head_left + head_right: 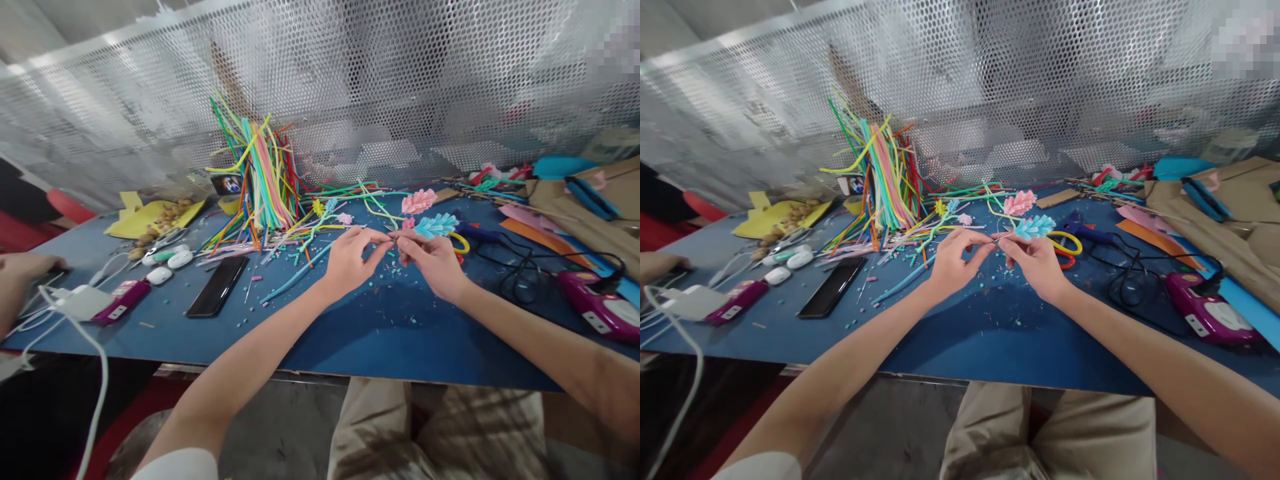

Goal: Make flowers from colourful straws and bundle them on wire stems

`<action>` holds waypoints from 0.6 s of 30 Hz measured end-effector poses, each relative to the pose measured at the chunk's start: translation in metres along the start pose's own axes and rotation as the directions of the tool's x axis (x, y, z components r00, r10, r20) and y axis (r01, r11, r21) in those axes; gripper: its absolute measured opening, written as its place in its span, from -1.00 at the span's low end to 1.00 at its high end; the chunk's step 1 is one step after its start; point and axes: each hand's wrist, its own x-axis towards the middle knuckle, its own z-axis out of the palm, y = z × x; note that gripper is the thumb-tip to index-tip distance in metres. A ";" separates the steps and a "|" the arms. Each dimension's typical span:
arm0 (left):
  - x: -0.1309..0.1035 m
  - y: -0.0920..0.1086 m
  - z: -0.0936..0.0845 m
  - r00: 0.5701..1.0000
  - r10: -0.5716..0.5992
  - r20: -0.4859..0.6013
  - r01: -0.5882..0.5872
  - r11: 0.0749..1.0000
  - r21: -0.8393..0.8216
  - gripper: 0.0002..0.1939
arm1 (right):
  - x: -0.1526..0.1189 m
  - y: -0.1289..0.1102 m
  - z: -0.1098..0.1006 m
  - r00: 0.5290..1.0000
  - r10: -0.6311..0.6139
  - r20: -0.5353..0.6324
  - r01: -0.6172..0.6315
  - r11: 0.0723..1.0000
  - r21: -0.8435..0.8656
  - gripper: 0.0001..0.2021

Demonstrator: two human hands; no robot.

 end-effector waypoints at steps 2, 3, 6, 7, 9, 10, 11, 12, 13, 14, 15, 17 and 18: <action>0.000 -0.001 0.000 0.999 0.036 -0.011 -0.036 0.998 0.042 -0.88 | 0.000 -0.003 0.002 0.999 0.050 -0.007 -0.050 0.994 0.102 -0.83; 0.000 -0.002 0.000 0.998 0.055 -0.018 -0.054 0.997 0.060 -0.88 | 0.000 -0.005 0.003 0.998 0.070 0.002 -0.069 0.987 0.142 -0.84; 0.001 -0.004 0.000 0.994 0.106 -0.035 -0.101 0.989 0.104 -0.91 | -0.001 -0.012 0.006 0.997 0.080 0.022 -0.083 0.975 0.205 -0.82; 0.001 -0.003 0.000 0.992 0.120 -0.034 -0.116 0.987 0.108 -0.92 | -0.001 -0.014 0.006 0.997 0.074 0.017 -0.076 0.973 0.217 -0.82; 0.001 -0.002 -0.001 0.989 0.145 -0.019 -0.143 0.985 0.098 -0.94 | -0.001 -0.017 0.006 0.998 0.065 -0.002 -0.063 0.971 0.230 -0.84; 0.002 -0.001 -0.002 0.988 0.155 -0.009 -0.153 0.984 0.092 -0.94 | -0.001 -0.017 0.006 0.998 0.064 -0.005 -0.061 0.972 0.228 -0.85; 0.002 0.000 -0.002 0.987 0.161 0.000 -0.161 0.983 0.090 -0.95 | 0.000 -0.017 0.006 0.998 0.063 -0.005 -0.060 0.973 0.221 -0.86; 0.002 0.001 -0.003 0.986 0.166 0.005 -0.166 0.982 0.094 -0.95 | 0.000 -0.017 0.006 0.998 0.062 -0.003 -0.060 0.975 0.213 -0.87; 0.002 0.003 -0.003 0.986 0.169 0.009 -0.169 0.980 0.103 -0.95 | 0.000 -0.016 0.005 0.998 0.062 0.001 -0.061 0.977 0.207 -0.88; 0.002 0.004 -0.004 0.986 0.169 0.013 -0.169 0.979 0.114 -0.94 | 0.000 -0.015 0.005 0.998 0.064 0.001 -0.062 0.977 0.205 -0.89; 0.002 0.004 -0.004 0.986 0.167 0.018 -0.168 0.978 0.123 -0.94 | 0.000 -0.015 0.005 0.998 0.066 -0.004 -0.064 0.976 0.208 -0.89; 0.002 0.006 -0.005 0.988 0.154 0.029 -0.156 0.979 0.130 -0.92 | 0.000 -0.014 0.005 0.997 0.070 -0.025 -0.062 0.973 0.223 -0.90; 0.002 0.006 -0.005 0.989 0.142 0.032 -0.145 0.981 0.128 -0.91 | 0.000 -0.014 0.005 0.997 0.067 -0.037 -0.057 0.971 0.231 -0.90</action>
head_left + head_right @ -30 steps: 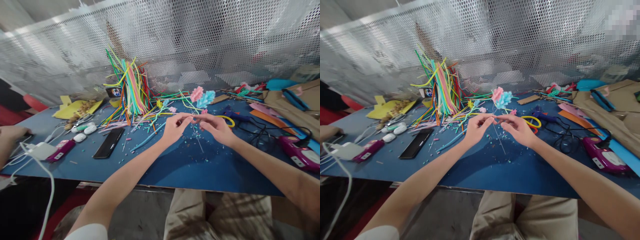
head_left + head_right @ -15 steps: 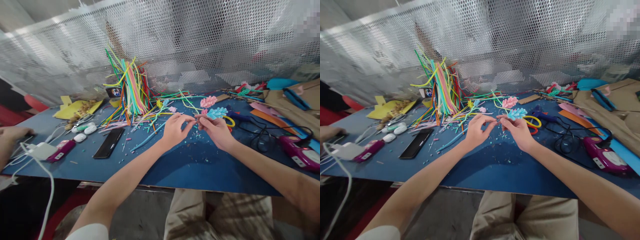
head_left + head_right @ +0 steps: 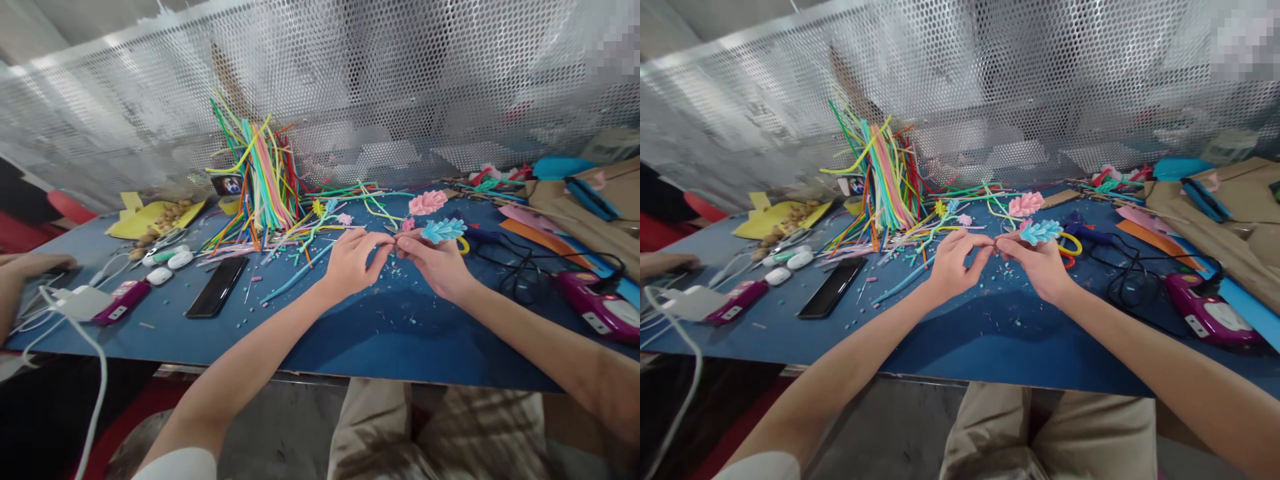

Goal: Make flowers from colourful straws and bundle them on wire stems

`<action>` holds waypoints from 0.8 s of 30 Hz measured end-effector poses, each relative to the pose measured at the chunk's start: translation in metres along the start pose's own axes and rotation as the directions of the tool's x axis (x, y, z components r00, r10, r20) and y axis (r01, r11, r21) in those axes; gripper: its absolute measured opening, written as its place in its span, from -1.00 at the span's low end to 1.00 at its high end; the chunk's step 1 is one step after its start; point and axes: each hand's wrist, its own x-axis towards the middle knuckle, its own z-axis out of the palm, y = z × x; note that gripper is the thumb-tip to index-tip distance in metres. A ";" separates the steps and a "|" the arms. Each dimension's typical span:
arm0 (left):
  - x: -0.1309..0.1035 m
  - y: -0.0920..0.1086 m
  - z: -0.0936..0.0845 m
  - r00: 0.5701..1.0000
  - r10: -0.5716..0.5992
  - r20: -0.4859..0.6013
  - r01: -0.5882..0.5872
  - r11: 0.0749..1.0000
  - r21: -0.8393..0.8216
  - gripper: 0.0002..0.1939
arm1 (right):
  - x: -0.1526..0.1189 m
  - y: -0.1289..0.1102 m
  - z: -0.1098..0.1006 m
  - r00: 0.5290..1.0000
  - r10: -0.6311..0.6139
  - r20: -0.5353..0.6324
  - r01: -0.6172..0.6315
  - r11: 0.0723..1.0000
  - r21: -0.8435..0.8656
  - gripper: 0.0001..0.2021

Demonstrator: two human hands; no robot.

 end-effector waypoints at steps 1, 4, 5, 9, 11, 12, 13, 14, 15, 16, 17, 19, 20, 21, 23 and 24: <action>0.000 0.000 0.000 1.000 -0.013 0.004 0.013 1.000 -0.005 -0.89 | 0.000 0.000 0.000 1.000 -0.007 -0.009 0.007 1.000 0.006 -0.90; 0.001 0.001 0.001 0.999 -0.052 0.002 0.052 0.999 -0.015 -0.88 | 0.000 -0.001 0.001 1.000 -0.013 -0.020 0.013 1.000 0.001 -0.89; 0.001 0.000 0.001 0.998 -0.061 0.000 0.061 0.998 -0.011 -0.88 | 0.000 -0.002 0.002 1.000 -0.009 -0.020 0.009 1.000 -0.008 -0.88; 0.001 0.001 0.001 0.997 -0.082 0.005 0.082 0.996 0.022 -0.87 | -0.002 -0.002 0.003 1.000 -0.007 -0.019 0.007 0.999 -0.032 -0.86; 0.000 0.001 0.001 0.996 -0.088 0.007 0.088 0.996 0.025 -0.86 | -0.002 -0.001 0.003 1.000 -0.009 -0.007 0.009 1.000 -0.023 -0.86; 0.000 0.002 0.001 0.995 -0.095 0.004 0.095 0.995 0.017 -0.86 | -0.002 -0.001 0.003 1.000 -0.005 0.002 0.005 1.000 -0.016 -0.86; 0.000 0.003 0.001 0.994 -0.105 0.000 0.105 0.994 0.003 -0.85 | -0.002 0.000 0.002 1.000 -0.001 0.010 0.001 1.000 -0.009 -0.87; -0.001 0.004 0.002 0.993 -0.117 -0.003 0.117 0.993 -0.013 -0.85 | -0.002 0.000 0.002 1.000 0.003 0.017 -0.003 1.000 -0.001 -0.87; -0.001 0.005 0.002 0.992 -0.127 -0.004 0.127 0.991 -0.030 -0.85 | -0.002 0.000 0.002 1.000 0.003 0.022 -0.003 1.000 0.006 -0.88; -0.002 0.006 0.002 0.991 -0.135 -0.005 0.134 0.990 -0.044 -0.85 | -0.002 0.000 0.002 1.000 0.001 0.026 -0.001 1.000 0.012 -0.89; -0.002 0.006 0.002 0.991 -0.137 -0.006 0.136 0.989 -0.053 -0.85 | -0.002 0.000 0.002 1.000 -0.002 0.031 0.002 1.000 0.017 -0.90; -0.002 0.008 0.002 0.992 -0.126 -0.009 0.126 0.990 -0.059 -0.87 | -0.003 -0.001 0.002 0.999 -0.008 0.036 0.007 1.000 0.020 -0.91; -0.002 0.008 0.002 0.993 -0.119 -0.013 0.118 0.991 -0.055 -0.87 | -0.004 -0.002 0.002 0.999 -0.008 0.033 0.007 1.000 0.019 -0.91; -0.003 0.008 0.002 0.994 -0.112 -0.015 0.111 0.993 -0.049 -0.88 | -0.004 -0.002 0.002 1.000 -0.007 0.027 0.007 1.000 0.014 -0.90; -0.003 0.008 0.002 0.995 -0.100 -0.010 0.100 0.995 -0.023 -0.89 | -0.004 -0.003 0.002 1.000 -0.008 0.005 0.008 1.000 -0.004 -0.89; -0.003 0.007 0.002 0.996 -0.092 -0.002 0.092 0.996 -0.005 -0.89 | -0.004 -0.003 0.001 1.000 -0.007 -0.005 0.007 1.000 -0.012 -0.88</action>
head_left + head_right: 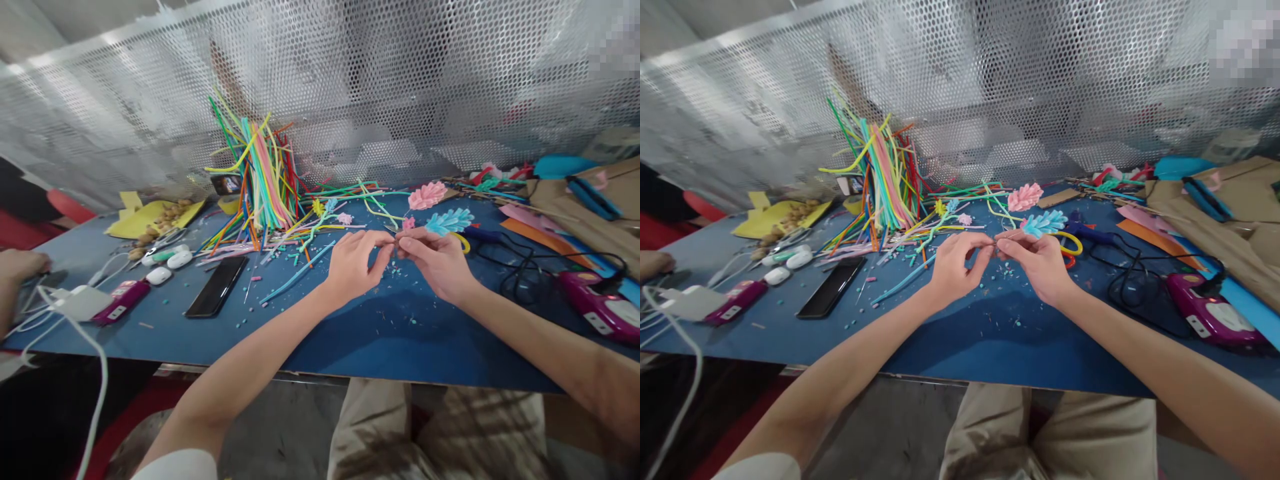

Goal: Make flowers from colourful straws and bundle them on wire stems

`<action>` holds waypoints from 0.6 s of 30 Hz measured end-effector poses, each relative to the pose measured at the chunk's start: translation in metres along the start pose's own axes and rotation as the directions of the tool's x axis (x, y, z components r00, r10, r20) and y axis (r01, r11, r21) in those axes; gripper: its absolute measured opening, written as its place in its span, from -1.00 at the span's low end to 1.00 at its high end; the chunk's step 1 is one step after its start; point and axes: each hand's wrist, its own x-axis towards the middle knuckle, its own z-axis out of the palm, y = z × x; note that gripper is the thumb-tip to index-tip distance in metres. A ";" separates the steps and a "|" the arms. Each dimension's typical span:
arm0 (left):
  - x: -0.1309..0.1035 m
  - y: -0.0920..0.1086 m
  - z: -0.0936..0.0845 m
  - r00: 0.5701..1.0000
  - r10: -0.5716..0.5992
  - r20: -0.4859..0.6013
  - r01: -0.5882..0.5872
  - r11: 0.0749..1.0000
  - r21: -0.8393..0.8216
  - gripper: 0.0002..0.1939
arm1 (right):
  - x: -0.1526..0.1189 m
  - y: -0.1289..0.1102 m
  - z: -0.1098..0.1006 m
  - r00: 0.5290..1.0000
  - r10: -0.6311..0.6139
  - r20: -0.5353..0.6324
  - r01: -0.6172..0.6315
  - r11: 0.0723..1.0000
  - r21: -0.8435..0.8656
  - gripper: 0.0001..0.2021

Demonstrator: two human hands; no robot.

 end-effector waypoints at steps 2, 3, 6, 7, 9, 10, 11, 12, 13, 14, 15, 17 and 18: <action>-0.001 -0.001 0.001 0.999 0.036 0.018 -0.037 0.998 0.041 -0.87 | 0.001 0.001 -0.001 1.000 0.006 -0.018 -0.006 1.000 0.003 -0.87; -0.001 -0.002 0.001 0.998 0.065 0.025 -0.067 0.996 0.059 -0.84 | 0.002 0.001 -0.002 1.000 0.011 -0.025 -0.011 1.000 0.016 -0.88; -0.002 -0.006 0.004 0.990 0.142 0.026 -0.144 0.984 0.102 -0.76 | 0.004 0.002 -0.003 0.999 0.036 -0.031 -0.034 0.998 0.062 -0.91; -0.003 -0.008 0.005 0.988 0.155 0.023 -0.157 0.981 0.115 -0.75 | 0.005 0.003 -0.004 0.998 0.046 -0.033 -0.044 0.997 0.069 -0.91; -0.003 -0.012 0.006 0.986 0.165 0.021 -0.166 0.977 0.137 -0.74 | 0.005 0.003 -0.004 0.997 0.070 -0.039 -0.066 0.995 0.076 -0.89; -0.003 -0.014 0.006 0.986 0.168 0.021 -0.169 0.975 0.145 -0.73 | 0.005 0.004 -0.004 0.996 0.082 -0.043 -0.078 0.994 0.078 -0.88; -0.003 -0.016 0.006 0.985 0.173 0.023 -0.174 0.973 0.151 -0.71 | 0.004 0.005 -0.004 0.995 0.095 -0.044 -0.091 0.992 0.082 -0.86; -0.003 -0.018 0.006 0.983 0.181 0.023 -0.182 0.971 0.155 -0.70 | 0.004 0.005 -0.003 0.993 0.108 -0.041 -0.104 0.991 0.086 -0.86; -0.003 -0.020 0.005 0.981 0.193 0.022 -0.194 0.968 0.159 -0.70 | 0.004 0.006 -0.003 0.992 0.121 -0.035 -0.117 0.989 0.090 -0.85; -0.003 -0.022 0.005 0.978 0.208 0.021 -0.209 0.965 0.161 -0.71 | 0.003 0.006 -0.003 0.991 0.133 -0.028 -0.129 0.987 0.094 -0.85; -0.003 -0.023 0.004 0.974 0.225 0.018 -0.225 0.961 0.161 -0.73 | 0.003 0.006 -0.003 0.990 0.142 -0.022 -0.139 0.985 0.100 -0.85; -0.002 -0.025 0.003 0.967 0.256 0.007 -0.254 0.954 0.160 -0.75 | 0.002 0.006 -0.002 0.988 0.151 -0.015 -0.148 0.981 0.122 -0.86; -0.002 -0.025 0.003 0.964 0.265 0.003 -0.262 0.952 0.160 -0.75 | 0.002 0.005 -0.002 0.988 0.152 -0.014 -0.149 0.980 0.132 -0.87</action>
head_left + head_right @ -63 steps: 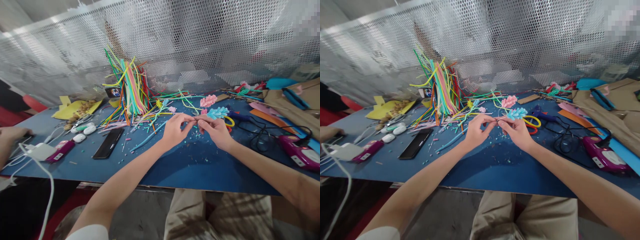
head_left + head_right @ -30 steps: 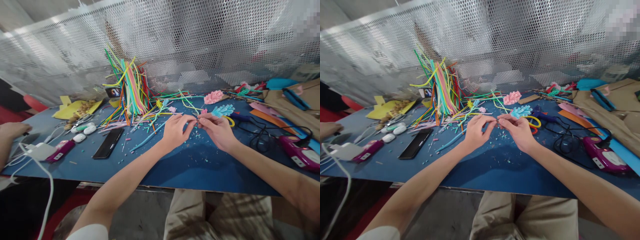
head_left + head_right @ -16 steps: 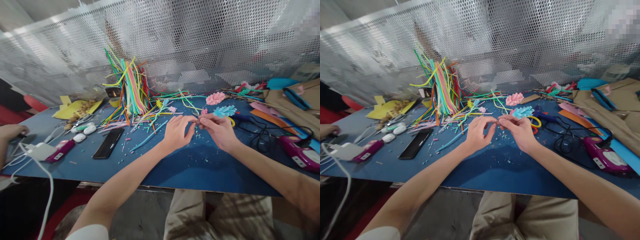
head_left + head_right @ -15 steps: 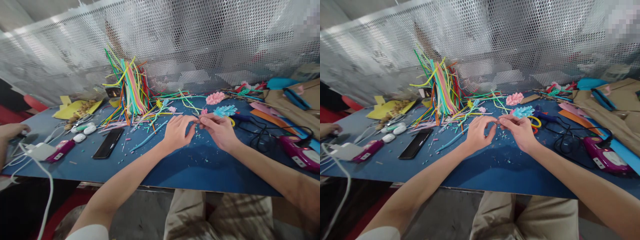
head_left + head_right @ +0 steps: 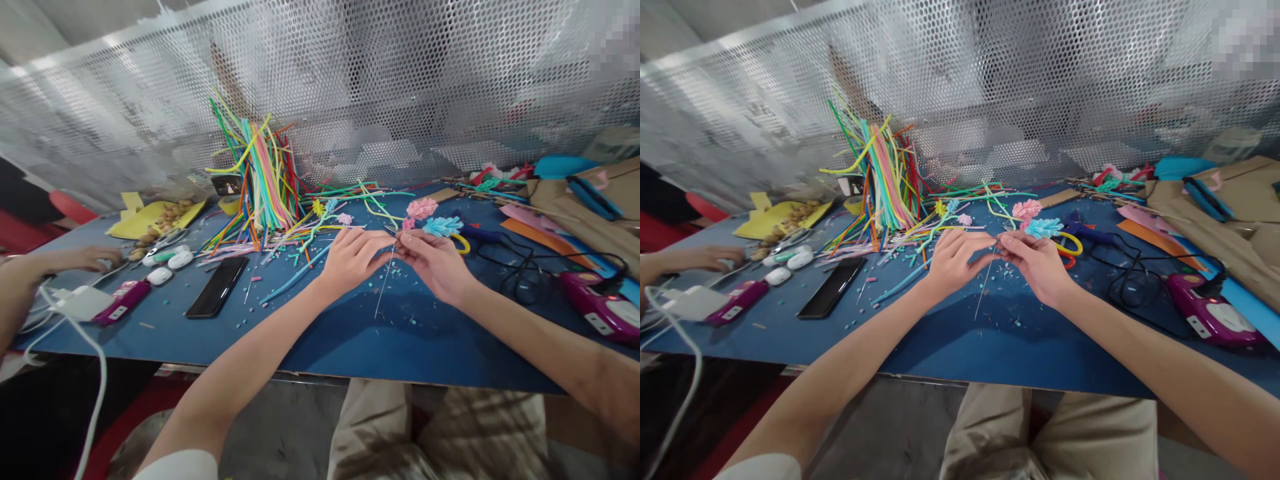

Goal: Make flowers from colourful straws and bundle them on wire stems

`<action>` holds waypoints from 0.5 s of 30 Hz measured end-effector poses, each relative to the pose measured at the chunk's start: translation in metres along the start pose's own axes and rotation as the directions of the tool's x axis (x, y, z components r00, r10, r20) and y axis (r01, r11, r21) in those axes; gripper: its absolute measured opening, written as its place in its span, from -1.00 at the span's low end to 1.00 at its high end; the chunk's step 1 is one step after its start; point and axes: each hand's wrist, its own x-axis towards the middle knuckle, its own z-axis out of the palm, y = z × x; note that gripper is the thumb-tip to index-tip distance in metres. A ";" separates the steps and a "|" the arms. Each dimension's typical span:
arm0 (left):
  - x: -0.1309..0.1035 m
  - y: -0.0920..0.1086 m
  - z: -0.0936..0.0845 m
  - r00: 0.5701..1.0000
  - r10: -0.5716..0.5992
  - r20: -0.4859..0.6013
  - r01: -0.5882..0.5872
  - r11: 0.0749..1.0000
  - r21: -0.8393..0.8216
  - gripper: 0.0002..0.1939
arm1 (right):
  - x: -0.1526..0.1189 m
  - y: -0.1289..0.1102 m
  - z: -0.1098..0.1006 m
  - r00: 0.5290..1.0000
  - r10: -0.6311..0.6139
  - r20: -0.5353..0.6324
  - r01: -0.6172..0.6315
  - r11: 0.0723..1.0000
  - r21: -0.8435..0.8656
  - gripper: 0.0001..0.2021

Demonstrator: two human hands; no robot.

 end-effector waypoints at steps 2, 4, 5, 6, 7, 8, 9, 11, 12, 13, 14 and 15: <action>0.000 0.000 0.000 1.000 0.003 -0.002 -0.003 1.000 0.010 -0.74 | -0.001 -0.001 0.001 1.000 0.000 -0.005 0.000 1.000 0.010 -0.88; 0.000 -0.001 0.000 1.000 0.004 0.012 -0.004 1.000 0.031 -0.74 | -0.001 -0.002 0.002 1.000 0.011 -0.016 -0.011 1.000 0.004 -0.89; 0.000 -0.001 -0.001 1.000 0.008 0.019 -0.009 0.999 0.043 -0.74 | -0.001 -0.002 0.002 1.000 0.022 -0.020 -0.022 1.000 -0.002 -0.89; 0.000 -0.002 -0.001 1.000 0.018 0.025 -0.020 0.998 0.055 -0.74 | -0.001 -0.002 0.002 0.999 0.033 -0.022 -0.034 0.999 -0.010 -0.88; 0.000 -0.003 -0.002 0.999 0.032 0.032 -0.034 0.997 0.064 -0.74 | -0.001 -0.001 0.002 0.999 0.047 -0.018 -0.047 0.999 -0.017 -0.86; 0.000 -0.004 -0.003 0.998 0.046 0.043 -0.049 0.996 0.069 -0.74 | -0.001 -0.001 0.001 0.998 0.061 -0.010 -0.061 0.998 -0.025 -0.84; 0.000 -0.005 -0.004 0.997 0.056 0.056 -0.060 0.996 0.070 -0.74 | -0.001 -0.001 0.001 0.997 0.074 0.000 -0.074 0.997 -0.034 -0.81; 0.001 -0.008 -0.006 0.994 0.065 0.089 -0.072 0.995 0.071 -0.74 | -0.001 -0.001 0.000 0.995 0.102 0.021 -0.101 0.994 -0.046 -0.78; 0.001 -0.009 -0.006 0.992 0.068 0.110 -0.077 0.994 0.074 -0.73 | -0.001 -0.001 -0.001 0.993 0.117 0.026 -0.116 0.992 -0.047 -0.78; 0.001 -0.010 -0.007 0.989 0.071 0.130 -0.082 0.993 0.082 -0.73 | -0.001 -0.002 -0.001 0.991 0.133 0.026 -0.132 0.990 -0.042 -0.78; 0.001 -0.012 -0.007 0.986 0.076 0.146 -0.090 0.992 0.092 -0.73 | -0.001 -0.002 -0.002 0.989 0.149 0.023 -0.148 0.988 -0.030 -0.79; 0.002 -0.012 -0.008 0.984 0.084 0.157 -0.101 0.989 0.104 -0.72 | -0.001 -0.002 -0.002 0.986 0.165 0.018 -0.165 0.986 -0.014 -0.80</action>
